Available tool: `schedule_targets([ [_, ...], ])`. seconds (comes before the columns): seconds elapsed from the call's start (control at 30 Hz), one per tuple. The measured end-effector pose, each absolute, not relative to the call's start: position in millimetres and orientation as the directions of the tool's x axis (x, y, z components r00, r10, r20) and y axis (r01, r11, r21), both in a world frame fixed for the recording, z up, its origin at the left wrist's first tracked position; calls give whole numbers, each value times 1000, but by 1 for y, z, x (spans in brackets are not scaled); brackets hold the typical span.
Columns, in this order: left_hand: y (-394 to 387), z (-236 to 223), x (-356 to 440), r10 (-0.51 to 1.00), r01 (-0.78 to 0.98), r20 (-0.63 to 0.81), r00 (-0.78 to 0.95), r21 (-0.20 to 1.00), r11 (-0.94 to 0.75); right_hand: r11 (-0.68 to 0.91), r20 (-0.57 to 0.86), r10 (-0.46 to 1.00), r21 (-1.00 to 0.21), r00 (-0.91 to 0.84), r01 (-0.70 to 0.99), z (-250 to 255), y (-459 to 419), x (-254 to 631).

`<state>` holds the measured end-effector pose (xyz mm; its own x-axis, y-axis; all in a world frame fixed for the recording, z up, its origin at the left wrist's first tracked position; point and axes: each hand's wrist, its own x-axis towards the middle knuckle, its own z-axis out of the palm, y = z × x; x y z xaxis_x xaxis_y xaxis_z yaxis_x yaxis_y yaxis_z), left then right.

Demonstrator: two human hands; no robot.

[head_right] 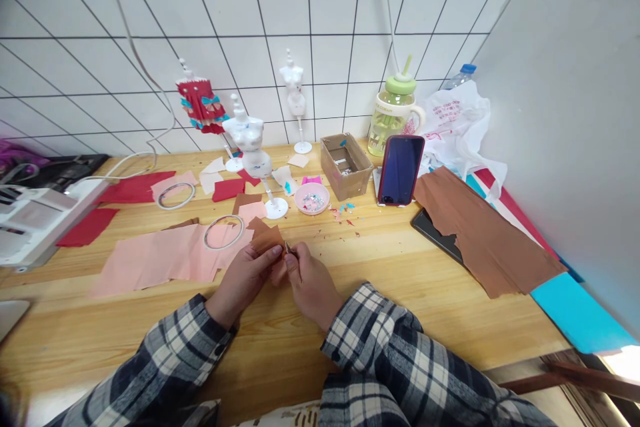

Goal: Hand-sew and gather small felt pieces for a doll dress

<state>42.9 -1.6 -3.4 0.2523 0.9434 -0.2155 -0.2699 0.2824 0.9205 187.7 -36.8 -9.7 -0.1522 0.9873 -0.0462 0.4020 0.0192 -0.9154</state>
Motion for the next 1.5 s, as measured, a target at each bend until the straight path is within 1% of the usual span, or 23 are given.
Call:
schedule_targets([
  [0.1,0,-8,41,929,-286,-225,292,907,310,15,-54,985,-917,-162,398,-9,-37,188],
  [0.27,0,-11,39,926,-277,-259,273,901,334,25,-48,978,-940,-202,342,-7,-39,187],
  [0.37,-1,-9,40,930,-310,-255,265,891,333,29,-20,988,-952,-156,306,-9,-37,189],
  [0.5,0,-5,40,925,-341,-234,298,879,332,41,24,998,-952,-59,303,-12,-28,199],
  [0.6,0,-3,40,919,-344,-237,314,874,343,32,21,999,-956,-43,290,-13,-23,205],
  [0.7,1,-3,41,920,-359,-231,317,869,341,41,18,996,-962,-87,272,-11,-23,206],
  [0.83,1,-3,41,927,-394,-262,268,848,354,27,-23,980,-967,-195,252,-9,-29,201],
  [1.0,1,-4,40,921,-366,-292,258,853,373,0,-60,971,-968,-233,250,-6,-34,197],
  [1.13,1,-6,39,923,-343,-272,273,868,358,-62,-121,954,-975,-275,211,-4,-37,195],
  [1.23,1,-8,39,927,-301,-236,291,897,323,-99,-150,947,-978,-285,186,-4,-38,193],
  [1.37,1,-7,39,930,-268,-195,311,921,283,-106,-155,951,-976,-266,189,-6,-37,191],
  [1.5,1,-8,39,928,-237,-201,315,930,282,-86,-142,954,-973,-263,213,-6,-37,190],
])
